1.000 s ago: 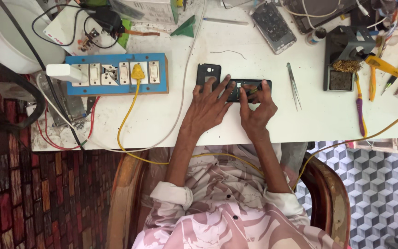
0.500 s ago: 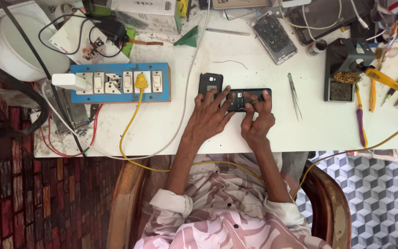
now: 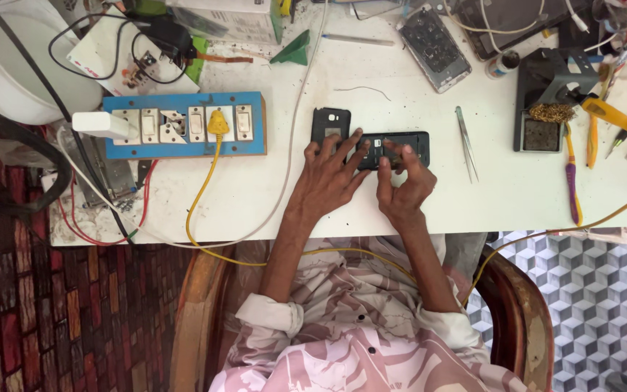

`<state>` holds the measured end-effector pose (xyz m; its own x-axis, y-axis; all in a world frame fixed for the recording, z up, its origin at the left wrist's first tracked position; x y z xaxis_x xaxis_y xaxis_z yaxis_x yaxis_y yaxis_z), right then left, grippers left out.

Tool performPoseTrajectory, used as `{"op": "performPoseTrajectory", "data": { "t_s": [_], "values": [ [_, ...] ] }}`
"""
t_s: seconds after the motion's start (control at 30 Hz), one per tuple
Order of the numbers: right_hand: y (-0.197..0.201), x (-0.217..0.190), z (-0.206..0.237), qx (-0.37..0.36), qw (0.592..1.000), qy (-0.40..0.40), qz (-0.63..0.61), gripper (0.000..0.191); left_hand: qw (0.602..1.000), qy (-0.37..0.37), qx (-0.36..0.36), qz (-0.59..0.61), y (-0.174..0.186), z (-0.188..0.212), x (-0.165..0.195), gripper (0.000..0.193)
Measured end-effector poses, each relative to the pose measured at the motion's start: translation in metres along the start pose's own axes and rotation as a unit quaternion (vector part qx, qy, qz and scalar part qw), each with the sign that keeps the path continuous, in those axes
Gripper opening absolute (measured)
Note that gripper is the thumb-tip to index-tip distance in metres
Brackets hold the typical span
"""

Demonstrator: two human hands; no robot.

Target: The person removes the back cover of a Huawei smartphone and uses a screwdriver to unscrew and remove the battery. The back cover is placed on the table, and the battery is lifted out of the phone chassis.

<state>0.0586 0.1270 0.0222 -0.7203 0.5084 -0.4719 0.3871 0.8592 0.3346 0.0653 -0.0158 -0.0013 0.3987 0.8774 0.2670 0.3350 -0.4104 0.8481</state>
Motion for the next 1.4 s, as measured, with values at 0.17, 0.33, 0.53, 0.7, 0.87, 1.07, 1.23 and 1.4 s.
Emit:
{"op": "performPoseTrajectory", "data": {
  "t_s": [0.17,0.33,0.53,0.7,0.87,1.07,1.23,1.4],
  "values": [
    [0.005,0.002,0.003,0.024,0.998,0.008,0.056,0.057,1.000,0.002,-0.001,0.008,-0.002,0.001,0.000,0.051],
    [0.002,0.006,0.010,0.020,0.999,-0.032,0.014,0.053,1.000,-0.005,-0.007,0.009,-0.003,0.000,-0.002,0.052],
    [0.004,0.013,0.011,0.019,0.996,-0.085,-0.008,0.053,1.000,-0.004,-0.001,0.016,0.000,-0.002,0.000,0.052],
    [0.001,0.009,0.007,-0.010,0.996,-0.080,-0.043,0.053,1.000,-0.006,0.001,0.023,0.001,-0.001,0.000,0.052],
    [-0.001,0.005,0.005,-0.014,0.999,-0.032,-0.018,0.051,1.000,-0.008,0.008,0.023,0.000,0.000,0.001,0.050],
    [-0.001,0.004,0.013,0.011,0.999,0.024,0.017,0.056,1.000,-0.004,-0.004,0.022,-0.001,0.000,-0.001,0.052],
    [0.003,0.013,0.020,0.030,0.998,-0.021,0.043,0.052,1.000,-0.010,0.000,0.019,0.001,-0.003,-0.001,0.052],
    [0.000,0.017,0.022,0.025,0.998,-0.042,0.031,0.051,1.000,-0.010,-0.002,0.025,0.001,-0.002,0.000,0.051]
  ]
}}
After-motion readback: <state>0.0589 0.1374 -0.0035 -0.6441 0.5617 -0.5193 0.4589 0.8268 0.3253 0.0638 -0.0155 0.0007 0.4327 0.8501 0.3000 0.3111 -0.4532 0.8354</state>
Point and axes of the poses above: each hand's wrist, its own z-axis away from the middle knuckle, its own y-axis out of the back of the hand, x = y × z, the point moved 7 cm from there along -z, towards the middle knuckle, and after that the axes turned 7 degrees about x, right-handed, at the moved point
